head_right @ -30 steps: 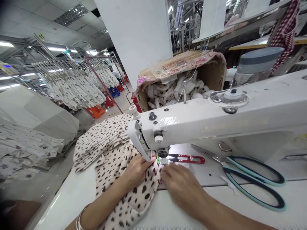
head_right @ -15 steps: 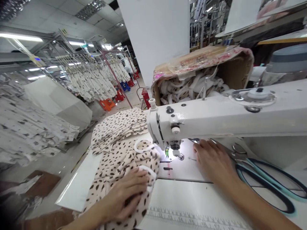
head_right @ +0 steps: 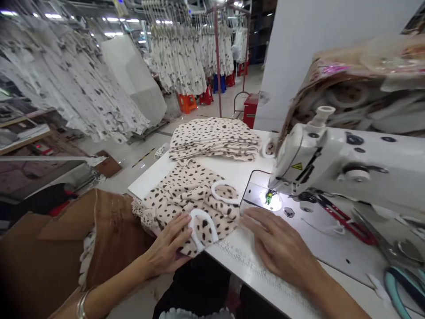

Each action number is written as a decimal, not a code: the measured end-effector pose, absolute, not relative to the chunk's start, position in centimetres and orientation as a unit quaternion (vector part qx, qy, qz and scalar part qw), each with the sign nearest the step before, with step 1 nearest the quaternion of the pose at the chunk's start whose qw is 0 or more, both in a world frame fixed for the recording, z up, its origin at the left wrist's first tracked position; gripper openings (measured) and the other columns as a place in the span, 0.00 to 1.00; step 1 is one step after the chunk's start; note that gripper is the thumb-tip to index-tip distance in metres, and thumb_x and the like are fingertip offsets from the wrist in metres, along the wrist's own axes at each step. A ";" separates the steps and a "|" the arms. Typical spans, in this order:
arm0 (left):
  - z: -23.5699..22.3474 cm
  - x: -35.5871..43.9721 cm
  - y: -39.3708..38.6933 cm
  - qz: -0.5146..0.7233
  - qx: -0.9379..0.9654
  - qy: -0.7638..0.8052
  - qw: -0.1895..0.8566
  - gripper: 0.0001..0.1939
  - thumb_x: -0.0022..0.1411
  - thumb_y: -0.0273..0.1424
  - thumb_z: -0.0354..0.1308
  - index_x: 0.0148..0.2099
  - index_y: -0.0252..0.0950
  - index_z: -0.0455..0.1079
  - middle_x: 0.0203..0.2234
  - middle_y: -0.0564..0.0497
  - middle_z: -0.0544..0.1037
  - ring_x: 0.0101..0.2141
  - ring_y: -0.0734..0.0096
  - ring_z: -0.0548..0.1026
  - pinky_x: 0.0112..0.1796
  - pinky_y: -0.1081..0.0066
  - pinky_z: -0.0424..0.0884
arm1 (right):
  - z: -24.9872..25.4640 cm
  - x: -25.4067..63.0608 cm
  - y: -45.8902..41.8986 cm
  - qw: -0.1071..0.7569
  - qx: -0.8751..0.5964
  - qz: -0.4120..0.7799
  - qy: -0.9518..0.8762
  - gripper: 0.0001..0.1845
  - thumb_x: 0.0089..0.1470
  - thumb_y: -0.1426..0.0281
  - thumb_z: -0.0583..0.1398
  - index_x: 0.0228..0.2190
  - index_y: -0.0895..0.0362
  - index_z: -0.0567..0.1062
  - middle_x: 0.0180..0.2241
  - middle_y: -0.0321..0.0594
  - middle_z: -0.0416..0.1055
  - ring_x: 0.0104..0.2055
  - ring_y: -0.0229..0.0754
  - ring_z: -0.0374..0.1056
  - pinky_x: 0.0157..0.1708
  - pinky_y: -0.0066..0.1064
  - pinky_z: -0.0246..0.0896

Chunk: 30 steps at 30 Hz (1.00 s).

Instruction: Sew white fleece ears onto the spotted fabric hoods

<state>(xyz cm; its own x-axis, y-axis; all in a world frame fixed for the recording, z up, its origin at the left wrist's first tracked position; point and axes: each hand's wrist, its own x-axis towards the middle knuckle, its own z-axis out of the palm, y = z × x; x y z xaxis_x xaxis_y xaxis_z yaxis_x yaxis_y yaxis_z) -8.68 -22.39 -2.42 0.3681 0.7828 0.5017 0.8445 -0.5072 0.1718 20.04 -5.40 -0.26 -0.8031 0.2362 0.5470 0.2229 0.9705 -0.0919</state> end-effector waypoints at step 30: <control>5.4 -4.4 -17.5 -0.372 -0.644 -0.618 -0.254 0.26 0.56 0.34 0.63 0.56 0.37 0.64 0.49 0.44 0.72 0.49 0.58 0.70 0.51 0.62 0.66 | 3.2 14.6 -8.3 0.259 -0.282 0.502 -0.775 0.19 0.58 0.53 0.55 0.32 0.55 0.76 0.29 0.39 0.72 0.32 0.44 0.68 0.29 0.33 0.66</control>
<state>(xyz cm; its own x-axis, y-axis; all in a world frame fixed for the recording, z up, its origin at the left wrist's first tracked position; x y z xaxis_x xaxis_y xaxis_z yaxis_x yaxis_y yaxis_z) -4.42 -17.50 5.40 -0.0404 0.9856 0.1644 0.6075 -0.1064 0.7872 14.64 -8.28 3.18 -0.7070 0.6972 0.1185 0.1771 0.3367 -0.9248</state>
